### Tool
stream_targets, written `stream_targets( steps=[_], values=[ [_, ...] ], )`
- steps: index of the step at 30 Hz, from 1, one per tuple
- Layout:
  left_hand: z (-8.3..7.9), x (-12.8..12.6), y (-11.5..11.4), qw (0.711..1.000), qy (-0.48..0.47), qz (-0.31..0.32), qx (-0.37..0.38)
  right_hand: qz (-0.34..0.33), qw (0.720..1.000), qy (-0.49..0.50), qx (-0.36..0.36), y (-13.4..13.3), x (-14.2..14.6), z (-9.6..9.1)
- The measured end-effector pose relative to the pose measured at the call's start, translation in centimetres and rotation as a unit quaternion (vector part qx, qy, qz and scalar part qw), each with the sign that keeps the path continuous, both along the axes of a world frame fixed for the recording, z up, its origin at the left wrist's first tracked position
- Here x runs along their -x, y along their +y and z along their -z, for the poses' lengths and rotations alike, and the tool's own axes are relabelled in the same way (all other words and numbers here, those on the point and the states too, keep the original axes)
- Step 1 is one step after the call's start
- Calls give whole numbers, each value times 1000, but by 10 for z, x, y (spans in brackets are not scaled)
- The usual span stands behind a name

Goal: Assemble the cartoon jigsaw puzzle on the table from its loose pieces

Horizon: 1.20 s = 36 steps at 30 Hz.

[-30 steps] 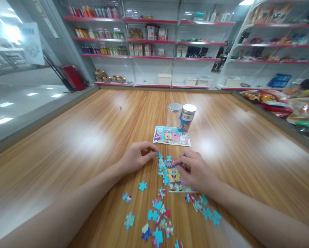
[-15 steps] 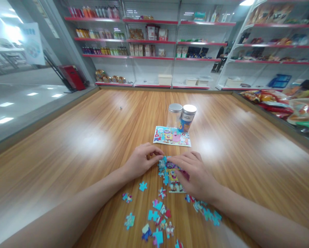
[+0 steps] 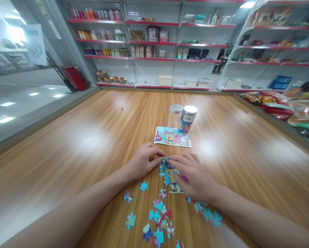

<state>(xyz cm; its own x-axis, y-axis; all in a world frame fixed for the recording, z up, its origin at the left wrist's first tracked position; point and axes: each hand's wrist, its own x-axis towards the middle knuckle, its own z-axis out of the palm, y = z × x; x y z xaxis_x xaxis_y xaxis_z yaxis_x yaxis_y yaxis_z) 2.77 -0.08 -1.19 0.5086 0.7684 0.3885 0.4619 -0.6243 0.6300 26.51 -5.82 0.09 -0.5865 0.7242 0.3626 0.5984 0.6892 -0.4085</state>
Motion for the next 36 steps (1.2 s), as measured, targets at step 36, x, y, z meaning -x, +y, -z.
stream_targets(
  steps=[36],
  values=[
    [9,6,6,991,13,84,-99,69,996,-46,-12,-3,-1,3]
  ],
)
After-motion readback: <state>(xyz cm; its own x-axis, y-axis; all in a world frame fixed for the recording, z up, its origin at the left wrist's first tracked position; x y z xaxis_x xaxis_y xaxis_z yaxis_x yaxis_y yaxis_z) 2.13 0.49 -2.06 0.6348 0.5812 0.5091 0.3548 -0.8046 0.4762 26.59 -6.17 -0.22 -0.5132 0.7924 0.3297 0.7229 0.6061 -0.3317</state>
